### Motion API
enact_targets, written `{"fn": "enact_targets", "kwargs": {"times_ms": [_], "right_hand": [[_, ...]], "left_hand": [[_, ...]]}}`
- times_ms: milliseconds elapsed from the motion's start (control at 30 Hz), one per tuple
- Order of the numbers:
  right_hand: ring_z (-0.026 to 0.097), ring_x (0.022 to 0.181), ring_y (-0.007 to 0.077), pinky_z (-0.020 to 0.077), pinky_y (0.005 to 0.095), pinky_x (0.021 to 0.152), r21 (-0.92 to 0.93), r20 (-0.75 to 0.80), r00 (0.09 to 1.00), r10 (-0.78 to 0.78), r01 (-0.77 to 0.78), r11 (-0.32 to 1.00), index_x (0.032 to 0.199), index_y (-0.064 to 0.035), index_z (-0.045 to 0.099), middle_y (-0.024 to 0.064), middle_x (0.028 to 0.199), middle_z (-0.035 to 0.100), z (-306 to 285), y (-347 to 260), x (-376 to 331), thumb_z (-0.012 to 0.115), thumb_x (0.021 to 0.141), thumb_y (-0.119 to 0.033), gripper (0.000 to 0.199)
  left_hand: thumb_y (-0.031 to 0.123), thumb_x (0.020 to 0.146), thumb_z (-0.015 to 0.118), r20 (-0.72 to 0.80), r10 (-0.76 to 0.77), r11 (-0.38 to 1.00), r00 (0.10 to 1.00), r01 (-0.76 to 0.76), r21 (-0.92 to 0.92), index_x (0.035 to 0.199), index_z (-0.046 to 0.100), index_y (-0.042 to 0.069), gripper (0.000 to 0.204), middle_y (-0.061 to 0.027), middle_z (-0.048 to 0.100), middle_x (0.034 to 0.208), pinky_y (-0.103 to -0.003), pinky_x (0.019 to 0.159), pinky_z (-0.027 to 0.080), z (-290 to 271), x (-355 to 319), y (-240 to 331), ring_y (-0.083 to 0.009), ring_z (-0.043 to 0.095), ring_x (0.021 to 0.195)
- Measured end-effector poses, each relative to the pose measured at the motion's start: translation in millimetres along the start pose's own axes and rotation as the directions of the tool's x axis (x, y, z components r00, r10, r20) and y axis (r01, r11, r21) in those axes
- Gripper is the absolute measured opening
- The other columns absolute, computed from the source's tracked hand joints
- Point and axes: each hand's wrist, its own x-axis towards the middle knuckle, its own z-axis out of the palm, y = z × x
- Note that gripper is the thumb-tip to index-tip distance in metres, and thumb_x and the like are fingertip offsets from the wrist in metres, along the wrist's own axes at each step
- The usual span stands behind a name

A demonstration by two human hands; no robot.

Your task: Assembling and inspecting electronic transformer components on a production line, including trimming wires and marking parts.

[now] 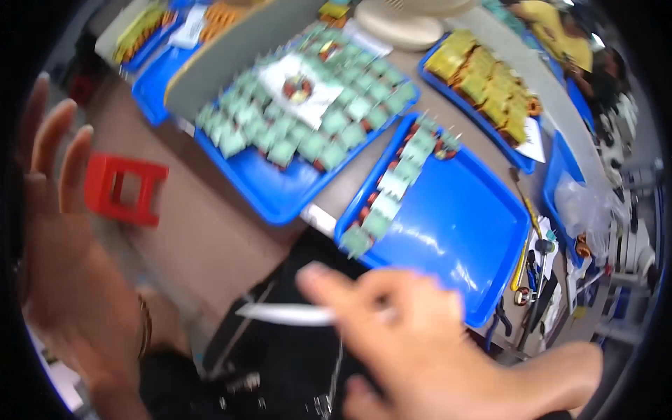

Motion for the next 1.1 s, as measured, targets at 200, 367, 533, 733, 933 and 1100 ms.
{"fn": "enact_targets", "kwargs": {"times_ms": [200,367,533,733,933,1100], "right_hand": [[0.049,0.093,0.0179,0.0280,0.0370,0.093,0.197,-0.117,0.973,0.197,-0.172,0.965,0.122,-0.0084,0.054,0.0084,0.099,0.052,25,-56,-13,0.071,0.063,-0.027,0.064],[0.050,0.091,0.0187,0.0271,0.0360,0.093,-0.002,-0.168,0.964,0.205,-0.208,0.978,0.122,-0.0072,0.054,0.0084,0.097,0.052,22,-71,-19,0.070,0.065,-0.029,0.063],[0.049,0.089,0.0193,0.0313,0.0322,0.088,0.063,-0.435,0.876,0.210,-0.202,0.977,0.121,-0.0085,0.055,0.0059,0.096,0.052,14,-85,-54,0.066,0.069,-0.036,0.059],[0.049,0.090,0.0200,0.0333,0.0309,0.084,0.161,-0.386,0.919,0.077,-0.015,0.987,0.122,-0.0093,0.053,0.0059,0.098,0.053,33,-42,-65,0.063,0.071,-0.026,0.055],[0.049,0.093,0.0216,0.0333,0.0299,0.083,0.083,-0.279,0.960,-0.024,0.049,0.995,0.125,-0.0088,0.050,0.0072,0.100,0.054,36,-28,-46,0.059,0.073,-0.010,0.053],[0.051,0.086,0.0200,0.0357,0.0259,0.079,0.135,-0.311,0.949,-0.050,0.096,0.986,0.126,-0.0063,0.048,0.0064,0.089,0.055,38,-19,-58,0.058,0.075,-0.008,0.052]], "left_hand": [[0.043,0.058,0.074,0.038,-0.012,0.997,0.999,0.015,-0.072,0.132,0.033,0.000,0.095,-0.0200,0.046,0.120,-0.037,0.087,0.038,77,-17,55,-0.0309,0.048,0.103],[0.043,0.059,0.074,-0.052,-0.004,1.000,0.999,0.003,-0.012,0.132,0.033,0.000,0.095,-0.0201,0.046,0.120,-0.037,0.087,0.038,86,-43,75,-0.0310,0.048,0.103],[0.043,0.059,0.074,-0.070,0.179,0.983,0.981,-0.181,-0.018,0.132,0.033,0.000,0.094,-0.0202,0.046,0.120,-0.037,0.087,0.038,83,-1,58,-0.0311,0.048,0.103],[0.043,0.059,0.074,0.010,0.143,0.989,0.990,-0.143,-0.025,0.132,0.033,0.000,0.094,-0.0203,0.047,0.120,-0.037,0.087,0.038,-158,-145,61,-0.0312,0.048,0.103],[0.042,0.059,0.074,0.058,0.159,0.987,0.986,-0.157,-0.037,0.132,0.033,-0.001,0.093,-0.0204,0.047,0.120,-0.038,0.087,0.038,-54,-67,76,-0.0312,0.048,0.103],[0.042,0.060,0.074,0.103,0.184,0.983,0.978,-0.180,-0.047,0.132,0.033,-0.001,0.093,-0.0205,0.047,0.120,-0.038,0.088,0.038,-77,-44,71,-0.0313,0.048,0.103]]}}
